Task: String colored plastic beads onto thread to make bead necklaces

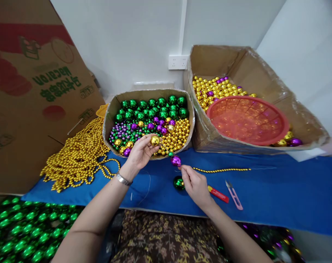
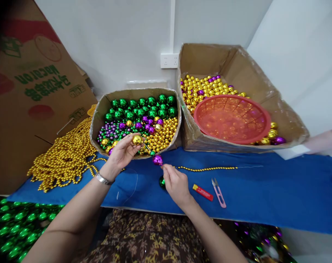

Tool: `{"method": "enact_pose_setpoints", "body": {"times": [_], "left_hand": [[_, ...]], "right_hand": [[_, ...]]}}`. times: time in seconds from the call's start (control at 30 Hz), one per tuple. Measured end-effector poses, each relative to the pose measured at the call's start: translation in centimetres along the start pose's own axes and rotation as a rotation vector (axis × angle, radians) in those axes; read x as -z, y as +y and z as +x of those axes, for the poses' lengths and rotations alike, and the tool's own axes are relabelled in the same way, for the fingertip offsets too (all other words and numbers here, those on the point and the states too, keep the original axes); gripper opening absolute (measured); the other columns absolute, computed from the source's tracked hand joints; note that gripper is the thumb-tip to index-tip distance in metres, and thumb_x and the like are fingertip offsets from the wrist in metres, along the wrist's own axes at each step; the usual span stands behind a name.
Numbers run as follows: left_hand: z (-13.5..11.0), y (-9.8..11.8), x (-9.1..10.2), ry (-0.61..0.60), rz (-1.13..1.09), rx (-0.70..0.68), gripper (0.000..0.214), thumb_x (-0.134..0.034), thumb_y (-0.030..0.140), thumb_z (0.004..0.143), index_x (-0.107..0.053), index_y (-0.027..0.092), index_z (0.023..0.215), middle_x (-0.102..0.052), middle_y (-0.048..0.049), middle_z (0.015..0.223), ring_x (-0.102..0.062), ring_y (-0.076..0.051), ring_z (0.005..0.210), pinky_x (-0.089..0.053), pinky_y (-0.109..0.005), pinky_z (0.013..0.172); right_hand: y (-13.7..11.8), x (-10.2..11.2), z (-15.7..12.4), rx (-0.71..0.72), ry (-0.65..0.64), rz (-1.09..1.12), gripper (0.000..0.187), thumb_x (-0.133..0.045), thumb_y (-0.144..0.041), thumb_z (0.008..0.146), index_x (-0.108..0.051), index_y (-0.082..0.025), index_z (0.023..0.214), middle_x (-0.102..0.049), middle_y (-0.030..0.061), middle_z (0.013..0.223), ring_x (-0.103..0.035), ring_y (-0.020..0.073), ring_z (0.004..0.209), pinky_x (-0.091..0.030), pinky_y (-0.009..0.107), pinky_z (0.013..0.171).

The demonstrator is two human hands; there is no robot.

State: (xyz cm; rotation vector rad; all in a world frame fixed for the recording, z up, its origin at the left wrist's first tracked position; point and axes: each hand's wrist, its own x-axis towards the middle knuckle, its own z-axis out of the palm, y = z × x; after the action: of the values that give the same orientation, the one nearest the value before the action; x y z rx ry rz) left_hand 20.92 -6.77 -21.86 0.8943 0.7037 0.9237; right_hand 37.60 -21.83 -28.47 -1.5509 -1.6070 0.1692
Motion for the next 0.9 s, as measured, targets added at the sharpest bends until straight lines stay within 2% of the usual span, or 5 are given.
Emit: {"method": "enact_pose_setpoints", "body": {"times": [0.2,0.33,0.47,0.6,0.9], "left_hand": [[-0.3,-0.2,0.1,-0.02,0.028,-0.005,0.025,-0.068,0.028,0.079,-0.068,0.012,0.098,-0.069,-0.0073,0.088,-0.065,-0.012,0.074,-0.057,-0.02,0.067],[-0.9,-0.7,0.0,-0.121,0.124,0.009,0.028,-0.071,0.028,0.078,-0.07,0.014,0.102,-0.068,-0.0075,0.094,-0.064,-0.012,0.077,-0.058,-0.023,0.07],[-1.5,-1.4,0.1,-0.188,0.163,0.015,0.031,-0.073,0.026,0.078,-0.07,0.017,0.107,-0.067,-0.0072,0.1,-0.063,-0.014,0.086,-0.057,-0.027,0.077],[-1.8,-1.8,0.2,-0.173,0.106,-0.001,0.033,-0.073,0.026,0.078,-0.069,0.018,0.109,-0.067,-0.0083,0.102,-0.064,-0.017,0.091,-0.057,-0.031,0.081],[-2.5,-3.2,-0.3,-0.061,0.138,-0.042,0.037,-0.079,0.028,0.071,-0.067,0.018,0.105,-0.065,-0.0022,0.087,-0.062,-0.012,0.081,-0.055,-0.026,0.076]], "right_hand": [[0.2,-0.4,-0.1,0.024,-0.004,-0.012,0.023,-0.04,-0.023,0.098,-0.062,-0.019,0.1,-0.073,0.0055,0.087,-0.07,0.0161,0.075,-0.051,0.023,0.07],[0.3,-0.7,-0.1,0.032,0.004,-0.031,0.025,-0.038,-0.026,0.099,-0.062,-0.018,0.102,-0.072,0.0069,0.091,-0.07,0.0178,0.08,-0.051,0.025,0.073],[0.2,-0.4,-0.1,-0.104,-0.07,0.045,0.021,-0.04,-0.028,0.098,-0.057,-0.019,0.106,-0.07,0.0039,0.079,-0.069,0.0174,0.072,-0.051,0.026,0.067],[0.3,-0.1,-0.3,-0.147,-0.126,0.148,0.021,-0.038,-0.025,0.097,-0.056,-0.019,0.106,-0.068,0.0064,0.09,-0.067,0.0166,0.074,-0.053,0.027,0.069],[0.5,-0.8,-0.7,-0.197,0.027,0.224,0.017,-0.05,-0.032,0.094,-0.063,-0.021,0.1,-0.065,0.0055,0.089,-0.065,0.0181,0.081,-0.052,0.031,0.076]]}}
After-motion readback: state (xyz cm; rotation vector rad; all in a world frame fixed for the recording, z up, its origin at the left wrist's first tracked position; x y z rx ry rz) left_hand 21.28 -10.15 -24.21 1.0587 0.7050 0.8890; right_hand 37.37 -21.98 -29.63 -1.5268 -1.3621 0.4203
